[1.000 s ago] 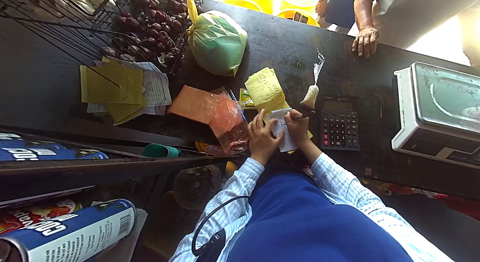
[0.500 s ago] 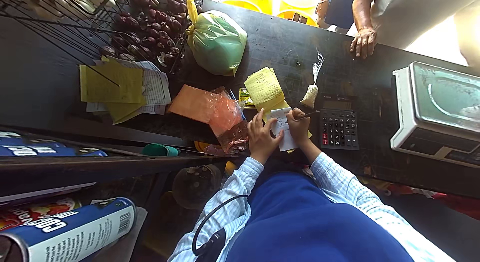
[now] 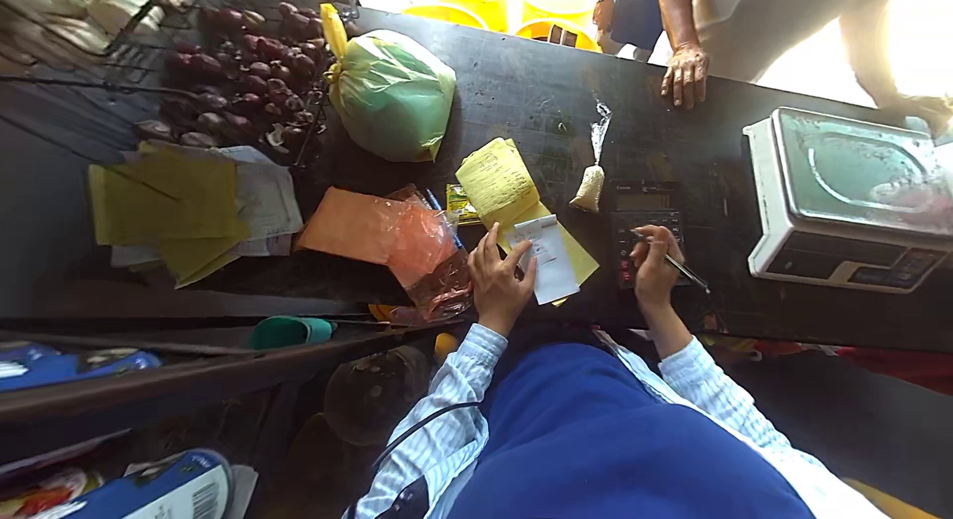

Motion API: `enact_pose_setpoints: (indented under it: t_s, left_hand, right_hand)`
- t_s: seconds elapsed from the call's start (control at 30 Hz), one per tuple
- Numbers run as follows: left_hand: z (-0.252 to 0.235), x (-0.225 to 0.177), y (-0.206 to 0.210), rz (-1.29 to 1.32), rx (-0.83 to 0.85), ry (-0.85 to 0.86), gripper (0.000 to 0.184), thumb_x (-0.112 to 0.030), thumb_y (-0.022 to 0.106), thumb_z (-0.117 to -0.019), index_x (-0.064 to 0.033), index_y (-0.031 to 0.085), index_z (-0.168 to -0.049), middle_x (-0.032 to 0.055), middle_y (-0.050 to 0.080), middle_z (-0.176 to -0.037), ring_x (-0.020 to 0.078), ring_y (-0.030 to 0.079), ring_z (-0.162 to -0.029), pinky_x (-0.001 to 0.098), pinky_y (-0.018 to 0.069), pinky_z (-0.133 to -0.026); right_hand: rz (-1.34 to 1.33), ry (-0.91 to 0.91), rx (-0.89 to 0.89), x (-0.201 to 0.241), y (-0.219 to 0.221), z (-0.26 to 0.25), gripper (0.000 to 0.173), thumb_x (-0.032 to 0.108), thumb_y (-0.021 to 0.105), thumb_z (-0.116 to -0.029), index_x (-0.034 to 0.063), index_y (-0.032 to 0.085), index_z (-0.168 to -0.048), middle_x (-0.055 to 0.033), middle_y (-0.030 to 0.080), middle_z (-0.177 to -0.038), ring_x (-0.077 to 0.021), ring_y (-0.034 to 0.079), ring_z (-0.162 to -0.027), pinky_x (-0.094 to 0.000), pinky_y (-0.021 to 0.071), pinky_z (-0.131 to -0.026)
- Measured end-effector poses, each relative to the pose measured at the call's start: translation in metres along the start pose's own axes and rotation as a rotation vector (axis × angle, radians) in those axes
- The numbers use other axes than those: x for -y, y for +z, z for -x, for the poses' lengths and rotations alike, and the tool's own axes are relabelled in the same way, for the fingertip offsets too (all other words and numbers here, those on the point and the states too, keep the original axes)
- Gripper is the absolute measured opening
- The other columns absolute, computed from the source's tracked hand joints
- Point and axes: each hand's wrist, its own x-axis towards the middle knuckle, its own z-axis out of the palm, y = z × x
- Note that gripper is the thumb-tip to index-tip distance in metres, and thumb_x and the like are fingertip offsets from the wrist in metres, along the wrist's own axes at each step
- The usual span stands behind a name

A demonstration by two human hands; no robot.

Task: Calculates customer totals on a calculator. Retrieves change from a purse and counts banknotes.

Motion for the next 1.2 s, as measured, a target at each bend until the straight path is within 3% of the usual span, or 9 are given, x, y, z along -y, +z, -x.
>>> enact_pose_setpoints:
  t_s: [0.1, 0.17, 0.2, 0.37, 0.47, 0.67, 0.8, 0.97, 1.2]
  left_hand:
    - [-0.002, -0.001, -0.002, -0.009, 0.013, 0.032, 0.032, -0.045, 0.059, -0.0967, -0.0322, 0.076, -0.120, 0.0214, 0.047, -0.154, 0.0441, 0.042, -0.142, 0.0635, 0.0283, -0.114]
    - [-0.002, -0.001, -0.002, -0.011, 0.028, 0.039, 0.033, -0.045, 0.057, -0.0976, -0.0317, 0.076, -0.121, 0.0229, 0.047, -0.154, 0.0457, 0.041, -0.142, 0.0647, 0.0272, -0.115]
    - [-0.002, -0.001, -0.003, -0.013, 0.036, 0.038, 0.034, -0.045, 0.056, -0.0977, -0.0315, 0.076, -0.121, 0.0232, 0.046, -0.154, 0.0462, 0.041, -0.142, 0.0650, 0.0264, -0.115]
    - [-0.002, -0.003, -0.003, -0.028, 0.027, 0.032, 0.040, -0.047, 0.055, -0.0964, -0.0267, 0.073, -0.126, 0.0247, 0.046, -0.153, 0.0475, 0.043, -0.141, 0.0641, 0.0272, -0.114]
    - [-0.002, -0.003, -0.004, -0.035, 0.018, 0.016, 0.046, -0.047, 0.057, -0.0955, -0.0205, 0.071, -0.130, 0.0228, 0.047, -0.154, 0.0455, 0.042, -0.142, 0.0628, 0.0269, -0.115]
    - [-0.002, -0.003, -0.003, -0.035, 0.039, -0.015, 0.052, -0.047, 0.060, -0.0935, -0.0150, 0.066, -0.134, 0.0189, 0.046, -0.155, 0.0420, 0.042, -0.143, 0.0617, 0.0271, -0.116]
    - [-0.001, -0.003, -0.004, -0.019, 0.033, -0.016, 0.049, -0.045, 0.062, -0.0930, -0.0164, 0.067, -0.132, 0.0187, 0.046, -0.155, 0.0413, 0.041, -0.144, 0.0616, 0.0261, -0.117]
    - [-0.003, -0.003, -0.002, -0.011, 0.033, 0.013, 0.042, -0.046, 0.059, -0.0944, -0.0192, 0.073, -0.123, 0.0215, 0.046, -0.154, 0.0443, 0.041, -0.142, 0.0628, 0.0260, -0.116]
    - [-0.005, -0.006, -0.005, -0.020, 0.058, 0.012, 0.044, -0.047, 0.059, -0.0944, -0.0164, 0.072, -0.124, 0.0254, 0.046, -0.153, 0.0475, 0.043, -0.140, 0.0634, 0.0269, -0.115]
  right_hand:
    - [0.266, -0.067, -0.022, -0.013, -0.062, 0.003, 0.030, 0.011, 0.040, -0.1063, -0.0040, 0.066, -0.107, -0.0054, 0.071, -0.096, -0.0044, 0.065, -0.084, -0.0206, 0.0531, -0.075]
    - [0.415, -0.155, 0.113, -0.010, -0.079, 0.019, 0.028, 0.008, 0.043, -0.0993, -0.0043, 0.068, -0.106, -0.0157, 0.073, -0.112, -0.0210, 0.068, -0.108, -0.0354, 0.0543, -0.094]
    - [0.471, -0.202, 0.180, -0.006, -0.078, 0.029, 0.027, 0.008, 0.046, -0.0964, -0.0020, 0.070, -0.105, -0.0165, 0.073, -0.114, -0.0263, 0.068, -0.111, -0.0399, 0.0539, -0.097]
    - [0.572, -0.397, 0.225, -0.002, -0.049, 0.054, 0.021, 0.016, 0.055, -0.0926, 0.0101, 0.073, -0.102, -0.0089, 0.076, -0.114, -0.0238, 0.066, -0.096, -0.0366, 0.0495, -0.088]
    - [0.606, -0.402, 0.194, -0.001, -0.046, 0.051, 0.021, 0.018, 0.055, -0.0933, 0.0105, 0.073, -0.102, -0.0088, 0.076, -0.113, -0.0237, 0.066, -0.094, -0.0369, 0.0486, -0.086]
    - [0.732, -0.308, 0.308, 0.002, -0.043, 0.046, 0.025, 0.024, 0.061, -0.0915, 0.0099, 0.076, -0.105, -0.0075, 0.076, -0.104, -0.0274, 0.065, -0.086, -0.0434, 0.0509, -0.078]
    - [0.678, -0.212, 0.349, 0.004, -0.047, 0.046, 0.027, 0.024, 0.060, -0.0942, 0.0081, 0.075, -0.111, -0.0095, 0.075, -0.107, -0.0297, 0.067, -0.090, -0.0470, 0.0516, -0.082]
    - [0.435, -0.153, 0.096, -0.005, -0.081, 0.034, 0.037, 0.013, 0.038, -0.1052, 0.0016, 0.073, -0.104, -0.0098, 0.075, -0.100, -0.0219, 0.066, -0.095, -0.0392, 0.0497, -0.090]
    - [0.532, -0.145, 0.176, -0.006, -0.076, -0.001, 0.034, 0.014, 0.040, -0.0996, 0.0053, 0.073, -0.106, -0.0099, 0.074, -0.113, -0.0278, 0.063, -0.101, -0.0450, 0.0468, -0.091]
